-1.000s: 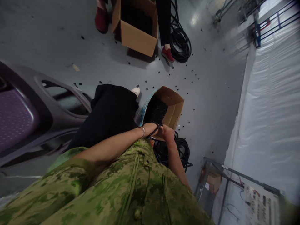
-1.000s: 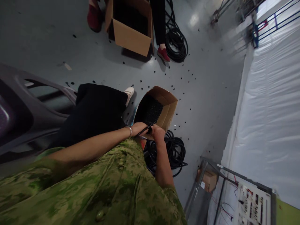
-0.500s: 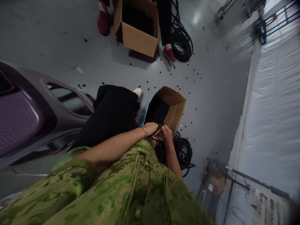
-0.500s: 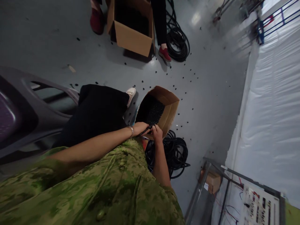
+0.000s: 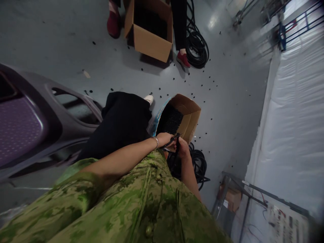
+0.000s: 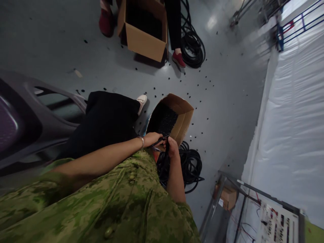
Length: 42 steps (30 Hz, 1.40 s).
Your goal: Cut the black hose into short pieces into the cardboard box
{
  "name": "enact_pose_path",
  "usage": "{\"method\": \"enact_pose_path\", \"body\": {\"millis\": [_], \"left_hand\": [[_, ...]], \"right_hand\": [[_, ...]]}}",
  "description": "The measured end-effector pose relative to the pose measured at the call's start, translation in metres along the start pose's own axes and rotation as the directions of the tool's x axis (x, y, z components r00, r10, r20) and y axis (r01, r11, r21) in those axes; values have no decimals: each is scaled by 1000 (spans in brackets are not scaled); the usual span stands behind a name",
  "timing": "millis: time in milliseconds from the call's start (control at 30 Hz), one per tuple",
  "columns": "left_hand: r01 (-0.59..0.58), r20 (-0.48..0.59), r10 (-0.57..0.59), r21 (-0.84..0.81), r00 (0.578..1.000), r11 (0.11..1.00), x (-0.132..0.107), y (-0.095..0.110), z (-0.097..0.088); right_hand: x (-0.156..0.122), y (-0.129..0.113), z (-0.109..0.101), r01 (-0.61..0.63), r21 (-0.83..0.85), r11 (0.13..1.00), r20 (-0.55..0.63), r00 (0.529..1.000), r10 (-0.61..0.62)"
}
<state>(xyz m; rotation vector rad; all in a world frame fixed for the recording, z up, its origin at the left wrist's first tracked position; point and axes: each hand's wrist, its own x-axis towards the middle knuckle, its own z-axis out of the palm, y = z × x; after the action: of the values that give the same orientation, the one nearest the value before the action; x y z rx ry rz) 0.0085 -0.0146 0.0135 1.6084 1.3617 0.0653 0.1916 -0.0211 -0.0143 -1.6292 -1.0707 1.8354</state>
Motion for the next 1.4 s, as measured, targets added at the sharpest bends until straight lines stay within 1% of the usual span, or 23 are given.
{"method": "enact_pose_path", "body": {"millis": [100,167,300,400,467,533,600,633,700,767,867,933,967,1067,1167,1233,1333,1400], "left_hand": [[-16,15,15,46,1000,999,-2,2,-2],[-33,28,32,37,999,999,-5,5,-4],[-57,45,56,18,997,998,-9,6,-7],[-65,42,64,16,997,998,-8,6,-7],[-59,44,59,17,997,998,-7,5,-6],[-55,44,54,16,998,998,-6,3,-5],[-62,34,61,22,998,998,-5,2,-4],[-70,26,69,29,997,997,-5,1,-3],[-85,14,84,41,996,996,-5,0,-2],[-100,13,99,41,995,994,-4,-2,0],[-103,15,102,32,995,994,-2,-3,1],[-87,19,86,28,996,996,0,-4,2],[-74,21,74,28,997,997,0,-4,2],[-60,8,59,33,998,998,1,-5,4],[-72,1,72,53,997,996,0,-5,5],[-76,8,76,70,997,995,-2,-3,4],[-85,21,84,80,996,993,-6,0,0],[-83,22,82,54,996,995,-8,1,-2]], "right_hand": [[-4,0,-2,-31,83,996,11,999,30],[-6,-1,-4,-28,117,993,41,999,23],[-9,-3,-7,12,101,995,71,997,-20],[-10,-6,-9,50,-3,999,58,997,-50],[-10,-9,-9,88,-117,989,52,995,-82],[-9,-12,-10,136,-258,956,46,991,-128],[-8,-15,-10,191,-423,886,41,981,-192],[-8,-16,-10,220,-511,831,39,972,-233],[-5,-16,-10,260,-672,693,33,946,-323],[-2,-14,-11,258,-797,546,14,911,-411],[0,-9,-12,209,-905,371,-4,866,-500],[1,-6,-10,190,-937,292,8,850,-527],[1,-5,-9,183,-946,268,12,845,-534],[-1,-4,-5,160,-956,247,8,853,-521],[-1,-6,-4,134,-952,274,-11,883,-469],[-1,-6,-6,118,-949,292,-26,895,-445],[0,-5,-9,107,-947,304,-38,899,-436],[1,-4,-11,105,-948,301,-39,899,-436]]}}
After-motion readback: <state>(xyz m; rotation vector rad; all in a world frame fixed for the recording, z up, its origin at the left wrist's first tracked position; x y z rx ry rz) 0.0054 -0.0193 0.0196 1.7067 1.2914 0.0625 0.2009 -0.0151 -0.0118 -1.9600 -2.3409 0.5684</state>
